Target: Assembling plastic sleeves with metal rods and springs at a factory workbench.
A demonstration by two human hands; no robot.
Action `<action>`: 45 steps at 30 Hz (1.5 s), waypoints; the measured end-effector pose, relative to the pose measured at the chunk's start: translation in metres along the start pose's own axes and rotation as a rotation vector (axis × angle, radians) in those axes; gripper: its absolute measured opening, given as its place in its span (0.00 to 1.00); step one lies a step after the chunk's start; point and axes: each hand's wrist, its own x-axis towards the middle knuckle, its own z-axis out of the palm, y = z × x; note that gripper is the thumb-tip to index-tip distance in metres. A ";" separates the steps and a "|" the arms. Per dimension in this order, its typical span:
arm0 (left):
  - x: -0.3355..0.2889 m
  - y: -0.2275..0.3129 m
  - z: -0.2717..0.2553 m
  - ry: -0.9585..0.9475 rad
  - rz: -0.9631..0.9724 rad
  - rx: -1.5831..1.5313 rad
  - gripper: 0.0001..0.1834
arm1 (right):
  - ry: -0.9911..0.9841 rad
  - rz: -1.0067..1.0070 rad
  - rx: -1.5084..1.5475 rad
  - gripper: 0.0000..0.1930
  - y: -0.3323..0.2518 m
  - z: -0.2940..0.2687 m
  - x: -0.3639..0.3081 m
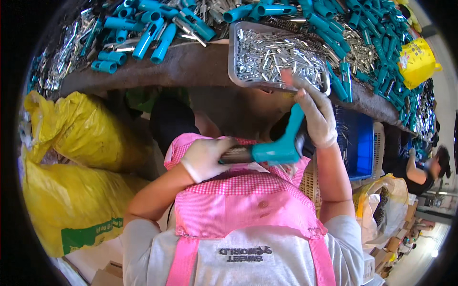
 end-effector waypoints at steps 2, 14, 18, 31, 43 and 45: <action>-0.001 -0.007 -0.009 0.218 -0.187 -0.197 0.22 | -0.183 -0.285 0.087 0.18 0.011 -0.002 -0.014; 0.012 -0.003 -0.002 0.025 -0.061 -0.078 0.21 | -0.059 -0.469 -0.069 0.18 -0.043 0.024 -0.026; 0.008 0.007 -0.014 0.236 -0.166 -0.212 0.21 | -0.140 -0.162 0.163 0.21 0.006 -0.006 -0.004; 0.016 0.004 0.006 0.061 0.038 0.059 0.23 | 0.072 -0.450 -0.232 0.21 -0.032 0.013 -0.021; 0.045 -0.004 -0.067 0.471 0.479 0.894 0.10 | -0.425 0.455 0.637 0.29 0.034 0.034 -0.021; 0.067 -0.005 -0.087 0.659 0.721 1.006 0.10 | -0.437 0.593 1.007 0.34 0.042 0.050 -0.026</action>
